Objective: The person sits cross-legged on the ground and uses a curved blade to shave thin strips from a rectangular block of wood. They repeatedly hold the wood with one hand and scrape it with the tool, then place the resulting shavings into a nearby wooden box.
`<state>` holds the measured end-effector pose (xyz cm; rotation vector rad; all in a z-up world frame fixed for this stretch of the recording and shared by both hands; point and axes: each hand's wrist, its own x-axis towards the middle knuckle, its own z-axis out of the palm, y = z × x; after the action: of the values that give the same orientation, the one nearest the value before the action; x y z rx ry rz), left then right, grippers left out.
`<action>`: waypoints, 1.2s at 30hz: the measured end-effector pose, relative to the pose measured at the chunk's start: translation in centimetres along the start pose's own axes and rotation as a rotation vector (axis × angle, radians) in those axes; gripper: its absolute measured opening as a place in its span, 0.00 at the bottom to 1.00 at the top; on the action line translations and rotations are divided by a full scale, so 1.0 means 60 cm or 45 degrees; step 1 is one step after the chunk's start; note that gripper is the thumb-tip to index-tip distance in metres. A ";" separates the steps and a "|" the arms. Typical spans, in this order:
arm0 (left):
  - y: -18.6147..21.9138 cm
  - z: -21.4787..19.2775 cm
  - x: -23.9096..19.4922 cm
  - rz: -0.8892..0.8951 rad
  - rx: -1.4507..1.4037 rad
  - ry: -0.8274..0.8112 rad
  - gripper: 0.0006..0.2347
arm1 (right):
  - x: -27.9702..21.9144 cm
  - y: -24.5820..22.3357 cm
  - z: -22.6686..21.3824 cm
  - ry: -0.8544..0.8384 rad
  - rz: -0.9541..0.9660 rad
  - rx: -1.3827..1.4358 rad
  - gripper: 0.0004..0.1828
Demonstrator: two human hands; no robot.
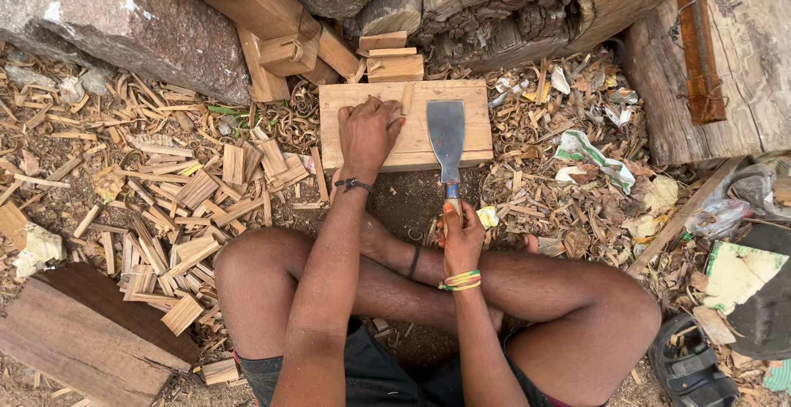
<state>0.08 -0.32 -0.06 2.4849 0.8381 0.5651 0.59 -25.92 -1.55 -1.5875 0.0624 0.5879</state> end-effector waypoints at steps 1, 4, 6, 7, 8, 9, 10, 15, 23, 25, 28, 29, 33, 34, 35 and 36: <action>0.001 -0.001 0.000 0.001 0.017 0.004 0.15 | 0.000 -0.002 0.002 -0.004 -0.007 0.001 0.13; 0.006 -0.003 0.002 0.033 0.075 0.083 0.14 | -0.003 -0.004 0.001 -0.010 -0.019 0.001 0.13; 0.010 -0.003 0.007 -0.006 0.077 0.010 0.13 | -0.002 -0.004 -0.001 -0.027 -0.026 -0.009 0.14; 0.011 -0.002 0.008 -0.025 0.078 -0.026 0.13 | -0.003 -0.004 -0.004 -0.022 -0.028 -0.007 0.14; 0.013 -0.002 0.009 0.007 0.078 -0.018 0.13 | -0.002 -0.004 -0.006 -0.024 -0.032 -0.008 0.14; 0.014 -0.001 0.008 0.040 0.077 -0.010 0.13 | -0.002 -0.005 -0.007 -0.025 -0.036 -0.008 0.15; 0.013 -0.003 0.009 0.071 0.081 0.002 0.13 | 0.000 -0.005 -0.008 -0.021 -0.036 -0.016 0.15; 0.015 -0.002 0.003 0.052 0.093 0.001 0.16 | 0.001 -0.009 -0.023 -0.017 -0.048 -0.024 0.14; 0.016 -0.002 -0.002 0.091 0.044 0.000 0.15 | -0.010 -0.020 -0.022 -0.037 -0.067 -0.057 0.13; 0.019 -0.003 -0.004 0.088 0.069 0.030 0.15 | -0.012 -0.025 -0.019 -0.029 -0.048 -0.081 0.14; 0.023 0.000 -0.004 0.046 0.114 0.031 0.16 | -0.018 -0.035 -0.019 -0.014 -0.003 -0.129 0.15; 0.024 0.001 -0.003 0.041 0.110 0.034 0.14 | -0.019 -0.039 -0.021 -0.020 0.002 -0.136 0.15; 0.019 0.012 0.013 0.039 0.105 0.045 0.11 | -0.022 -0.052 -0.028 0.001 0.027 -0.167 0.16; 0.018 0.015 0.012 0.040 0.107 0.039 0.11 | -0.025 -0.052 -0.031 -0.004 0.020 -0.164 0.16; 0.018 0.019 0.013 0.027 0.111 0.034 0.11 | -0.025 -0.053 -0.033 -0.010 0.014 -0.162 0.15; 0.017 0.020 0.014 0.014 0.116 0.032 0.11 | -0.025 -0.053 -0.034 -0.017 0.006 -0.159 0.15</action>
<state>1.78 -0.83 -0.32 2.5715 0.8783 0.5750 1.18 -27.91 1.94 -1.7047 0.0198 0.6156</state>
